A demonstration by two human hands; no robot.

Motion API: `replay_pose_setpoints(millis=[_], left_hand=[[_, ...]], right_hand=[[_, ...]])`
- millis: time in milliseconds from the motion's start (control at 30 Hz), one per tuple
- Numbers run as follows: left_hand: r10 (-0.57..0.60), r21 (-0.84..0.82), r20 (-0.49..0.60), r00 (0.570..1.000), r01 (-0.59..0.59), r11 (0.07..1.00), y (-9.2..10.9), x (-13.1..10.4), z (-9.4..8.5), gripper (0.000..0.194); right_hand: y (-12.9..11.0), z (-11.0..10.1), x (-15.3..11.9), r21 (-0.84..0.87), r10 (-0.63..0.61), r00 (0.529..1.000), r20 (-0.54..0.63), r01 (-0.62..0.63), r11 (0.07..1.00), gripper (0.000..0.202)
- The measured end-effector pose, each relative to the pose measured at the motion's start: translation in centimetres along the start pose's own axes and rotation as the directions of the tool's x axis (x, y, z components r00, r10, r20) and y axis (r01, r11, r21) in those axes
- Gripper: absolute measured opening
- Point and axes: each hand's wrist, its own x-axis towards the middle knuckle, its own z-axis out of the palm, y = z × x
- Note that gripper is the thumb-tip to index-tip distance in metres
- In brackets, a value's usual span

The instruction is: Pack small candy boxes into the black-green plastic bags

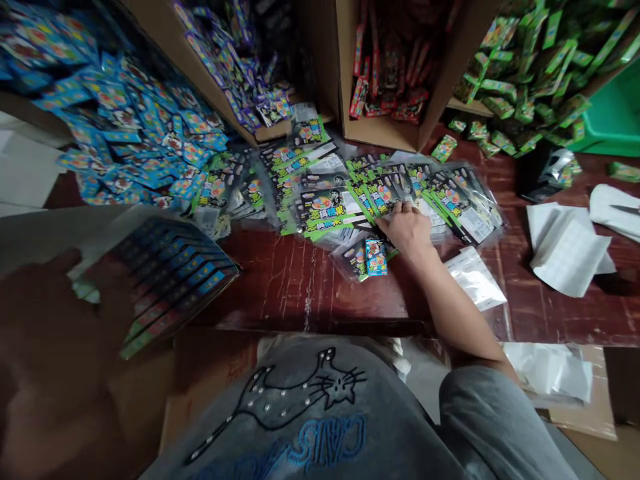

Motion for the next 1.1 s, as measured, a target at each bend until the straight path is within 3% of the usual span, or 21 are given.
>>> replay_pose_setpoints(millis=[67,133,200,267,300,367,433,533,600,767,833,900,1000,1100], left_hand=[[0.147,-0.122,-0.052,0.988,-0.152,0.981,4.2,-1.5,0.4,0.048],[0.224,-0.397,0.048,0.973,-0.187,0.899,9.6,-2.8,2.3,0.038],[0.292,-0.677,0.221,0.931,-0.069,0.732,15.1,-3.5,5.4,0.04],[0.359,-0.875,0.271,0.893,0.073,0.478,19.6,-3.5,8.8,0.06],[0.358,-0.913,0.282,0.89,0.134,0.385,21.2,-3.4,10.3,0.064],[0.273,-0.924,0.319,0.908,0.233,0.305,23.0,-3.2,12.2,0.06],[0.245,-0.894,0.392,0.887,0.304,0.328,22.9,-3.3,12.5,0.05],[0.417,-0.844,0.488,0.767,0.294,0.448,21.1,-4.0,11.3,0.039],[0.516,-0.821,0.519,0.681,0.228,0.524,19.7,-4.7,10.4,0.033],[0.542,-0.764,0.605,0.584,0.231,0.603,17.8,-6.3,9.7,0.031],[0.525,-0.742,0.627,0.575,0.238,0.626,17.3,-6.4,9.4,0.032],[0.493,-0.717,0.631,0.599,0.205,0.667,16.9,-6.1,8.8,0.032],[0.482,-0.706,0.611,0.628,0.157,0.69,16.5,-5.4,7.6,0.03],[0.503,-0.717,0.607,0.615,0.151,0.681,16.4,-5.1,7.0,0.031]], right_hand=[[-0.3,-0.5,0.1,-0.031,-0.058,0.998,-0.027,0.057,0.998,0.049],[-1.1,-1.7,-0.4,-0.04,-0.081,0.995,-0.058,0.078,0.996,0.044],[-2.5,-3.3,-2.2,-0.031,-0.117,0.985,-0.131,0.114,0.993,0.047],[-4.1,-4.7,-4.9,0.006,-0.239,0.944,-0.227,0.247,0.969,0.048],[-4.8,-5.3,-6.4,0.04,-0.342,0.901,-0.265,0.365,0.93,0.047],[-5.8,-5.8,-8.9,0.146,-0.523,0.782,-0.339,0.593,0.792,0.043],[-5.9,-5.5,-10.1,0.271,-0.54,0.719,-0.437,0.678,0.683,0.039],[-5.1,-4.2,-9.8,0.405,-0.395,0.758,-0.519,0.625,0.668,0.044],[-4.5,-3.4,-9.2,0.434,-0.377,0.78,-0.499,0.601,0.671,0.043],[-4.1,-3.4,-8.9,0.432,-0.501,0.764,-0.407,0.645,0.631,0.021],[-4.3,-3.8,-9.1,0.436,-0.55,0.749,-0.369,0.663,0.609,0.015],[-4.6,-4.1,-9.1,0.458,-0.596,0.716,-0.364,0.695,0.554,0.013],[-5.5,-4.4,-9.0,0.468,-0.518,0.697,-0.496,0.717,0.517,0.011],[-6.3,-4.5,-8.6,0.434,-0.458,0.69,-0.561,0.716,0.546,0.024]])
